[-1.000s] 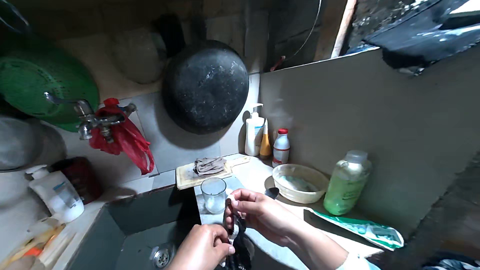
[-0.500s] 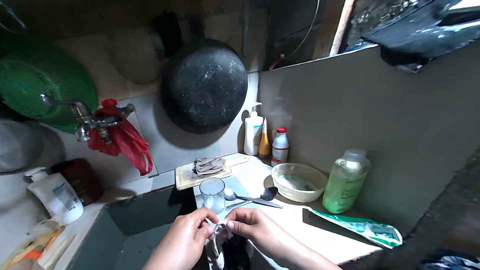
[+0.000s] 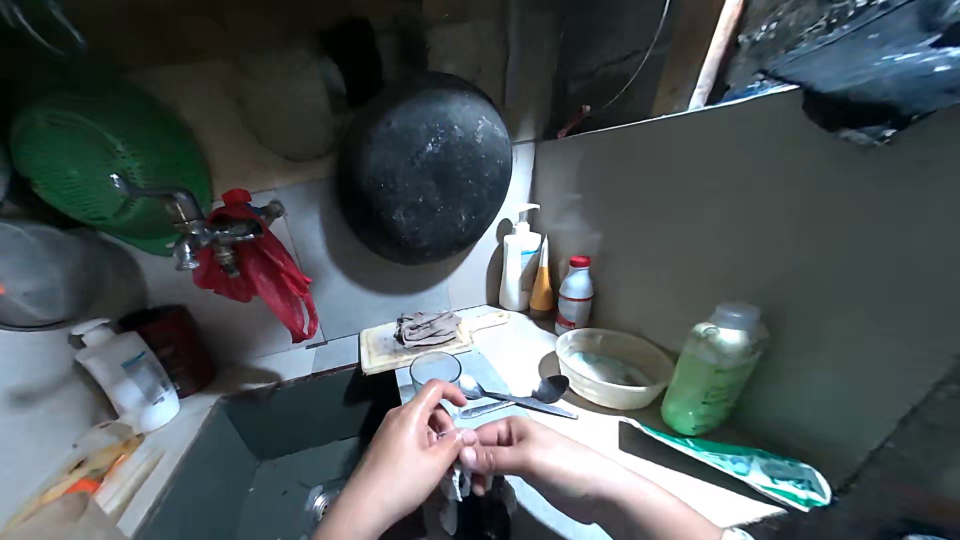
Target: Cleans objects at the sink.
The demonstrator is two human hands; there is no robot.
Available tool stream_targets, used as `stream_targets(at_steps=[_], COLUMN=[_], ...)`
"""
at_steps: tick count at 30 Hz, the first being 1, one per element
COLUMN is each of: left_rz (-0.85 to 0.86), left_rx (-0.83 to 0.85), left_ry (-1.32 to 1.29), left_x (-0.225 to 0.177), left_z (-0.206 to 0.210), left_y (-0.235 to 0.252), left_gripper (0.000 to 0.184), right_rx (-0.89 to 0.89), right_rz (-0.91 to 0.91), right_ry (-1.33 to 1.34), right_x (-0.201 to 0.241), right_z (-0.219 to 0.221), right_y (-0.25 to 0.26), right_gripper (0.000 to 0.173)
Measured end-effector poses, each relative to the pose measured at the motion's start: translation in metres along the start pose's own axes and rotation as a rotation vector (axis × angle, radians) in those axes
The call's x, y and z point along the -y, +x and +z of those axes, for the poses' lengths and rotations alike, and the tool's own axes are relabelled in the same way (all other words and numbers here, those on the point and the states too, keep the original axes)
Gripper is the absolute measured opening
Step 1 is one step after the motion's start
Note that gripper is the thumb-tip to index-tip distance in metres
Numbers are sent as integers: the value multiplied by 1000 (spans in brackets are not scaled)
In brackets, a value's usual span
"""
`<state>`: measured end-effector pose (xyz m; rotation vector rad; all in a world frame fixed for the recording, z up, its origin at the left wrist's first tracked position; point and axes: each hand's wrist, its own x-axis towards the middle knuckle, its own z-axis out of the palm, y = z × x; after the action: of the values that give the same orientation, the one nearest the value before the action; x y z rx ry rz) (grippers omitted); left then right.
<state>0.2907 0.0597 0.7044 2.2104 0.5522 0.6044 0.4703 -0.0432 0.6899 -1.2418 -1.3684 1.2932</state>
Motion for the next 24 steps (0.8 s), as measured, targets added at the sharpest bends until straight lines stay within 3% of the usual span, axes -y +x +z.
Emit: stream_targets(at_steps=[3, 9, 14, 17, 20, 24], left_rz=[-102, -216, -248, -304, -315, -289], left_rx=[21, 352, 261, 209, 199, 329], left_ry=[-273, -555, -466, -479, -515, -531], left_x=[16, 28, 26, 22, 21, 23], left_z=[6, 6, -1, -6, -7, -4], left_y=[-1, -5, 1, 2, 0, -3], left_gripper=[30, 25, 17, 18, 16, 23], right_rx=[-59, -93, -44, -48, -220, -467], right_rz=[-15, -84, -118, -149, -321, -599], right_ry=[72, 68, -55, -388, -688, -793], right_x=[0, 1, 7, 4, -8, -30], right_z=[-5, -14, -19, -25, -19, -9], right_y=[-1, -4, -9, -11, -10, 2], right_gripper=[17, 10, 9, 14, 15, 8])
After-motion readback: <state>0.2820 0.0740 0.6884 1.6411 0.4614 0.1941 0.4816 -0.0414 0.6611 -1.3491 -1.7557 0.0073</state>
